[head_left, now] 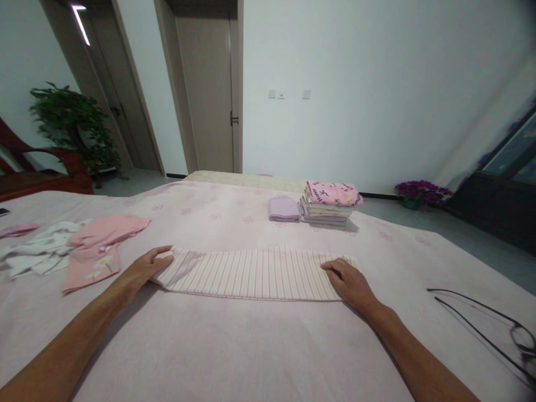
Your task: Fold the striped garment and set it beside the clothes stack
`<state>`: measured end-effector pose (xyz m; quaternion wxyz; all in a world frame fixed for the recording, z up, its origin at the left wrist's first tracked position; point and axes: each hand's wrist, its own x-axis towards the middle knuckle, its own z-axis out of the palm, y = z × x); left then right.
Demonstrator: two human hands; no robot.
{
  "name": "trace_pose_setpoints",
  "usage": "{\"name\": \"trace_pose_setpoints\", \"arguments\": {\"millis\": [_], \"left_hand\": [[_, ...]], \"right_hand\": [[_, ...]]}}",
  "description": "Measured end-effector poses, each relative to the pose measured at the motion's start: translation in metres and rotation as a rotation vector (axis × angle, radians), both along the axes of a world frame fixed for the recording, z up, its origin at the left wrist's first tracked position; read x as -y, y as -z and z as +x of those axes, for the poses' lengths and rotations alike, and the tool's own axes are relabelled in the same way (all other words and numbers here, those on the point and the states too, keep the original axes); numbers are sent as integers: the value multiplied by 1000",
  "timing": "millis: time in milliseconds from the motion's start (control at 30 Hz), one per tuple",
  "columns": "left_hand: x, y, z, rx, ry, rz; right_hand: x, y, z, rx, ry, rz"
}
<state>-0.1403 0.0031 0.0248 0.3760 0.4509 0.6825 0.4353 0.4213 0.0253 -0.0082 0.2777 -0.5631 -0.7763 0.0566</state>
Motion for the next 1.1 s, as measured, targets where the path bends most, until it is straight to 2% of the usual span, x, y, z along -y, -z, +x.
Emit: {"name": "trace_pose_setpoints", "arguments": {"millis": [200,500,800,1000,1100], "left_hand": [[1,7,9,-31,51,130],[-1,11,0,-265,-81,204],[-2,7,4,-184,-181,186],[0,13,5,-191,-111,218],[2,12,9,-172,-118,234]], "right_hand": [[0,0,0,5,-1,-3],[0,1,0,14,1,0],[1,-1,-1,3,8,9],[0,0,0,12,-7,8],[0,0,0,18,-7,6]]}}
